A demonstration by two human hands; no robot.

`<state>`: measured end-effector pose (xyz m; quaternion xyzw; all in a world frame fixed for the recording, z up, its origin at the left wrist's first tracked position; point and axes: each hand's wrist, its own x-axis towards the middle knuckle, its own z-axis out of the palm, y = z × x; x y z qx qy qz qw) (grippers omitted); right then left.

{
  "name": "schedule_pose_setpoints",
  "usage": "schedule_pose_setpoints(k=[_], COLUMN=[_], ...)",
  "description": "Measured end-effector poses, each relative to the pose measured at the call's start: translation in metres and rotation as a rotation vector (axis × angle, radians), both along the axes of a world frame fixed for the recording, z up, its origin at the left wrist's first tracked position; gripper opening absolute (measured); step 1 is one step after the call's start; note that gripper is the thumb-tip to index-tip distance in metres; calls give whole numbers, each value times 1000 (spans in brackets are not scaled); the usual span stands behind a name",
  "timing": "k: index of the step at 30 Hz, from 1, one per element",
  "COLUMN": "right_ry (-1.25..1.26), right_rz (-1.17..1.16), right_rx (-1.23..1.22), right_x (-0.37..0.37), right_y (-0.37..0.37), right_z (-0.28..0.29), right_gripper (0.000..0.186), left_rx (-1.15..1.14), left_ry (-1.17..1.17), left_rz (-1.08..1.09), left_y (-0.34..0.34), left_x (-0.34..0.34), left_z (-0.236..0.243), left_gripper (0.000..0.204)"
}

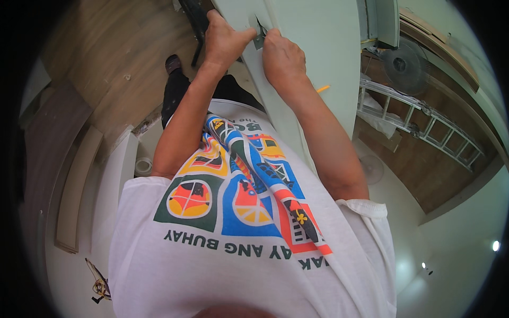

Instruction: The person uses a utility knife to cut a rectangular section out of a white panel. They score the material along marked lines, then peel away the cut piece to create an opening.

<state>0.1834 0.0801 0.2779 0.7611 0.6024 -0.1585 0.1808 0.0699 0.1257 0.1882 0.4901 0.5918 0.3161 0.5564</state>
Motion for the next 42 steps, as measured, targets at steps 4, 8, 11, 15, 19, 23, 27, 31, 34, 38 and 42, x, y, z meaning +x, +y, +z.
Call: schedule_pose_setpoints(k=[4,8,11,15,19,23,27,31,34,38,42], right_ry=[35,53,110,140,386,416,346,215,195,171,151], right_rz=[29,71,117,-92,-458,-210,-30,74,114,132,140], right_rx=[47,62,59,16,46,239,275,256,252,249,282], right_x=[8,11,28,13,7,32,40,45,43,36,37], right_y=[-3,2,8,-5,-20,-37,-25,-20,-18,-17,-18], right_z=[-8,-3,-5,30,60,37,20,5,5,8,3], right_gripper=[15,18,22,24,28,27,23,22,22,21,20], left_rx=[15,44,-16,-1,-32,11,29,22,53,-28,-51], left_ry=[-8,34,3,-26,-72,-14,-65,15,-26,-61,-144], left_rz=[23,29,-14,-9,4,-6,34,12,113,70,32], left_y=[2,-3,8,5,4,-4,-14,-8,-7,-3,-3], left_x=[3,9,3,5,-6,0,2,3,8,3,3], left_z=[-4,0,12,9,8,7,6,10,3,5,-2], left_gripper=[70,71,72,72,71,76,82,92,76,85,87])
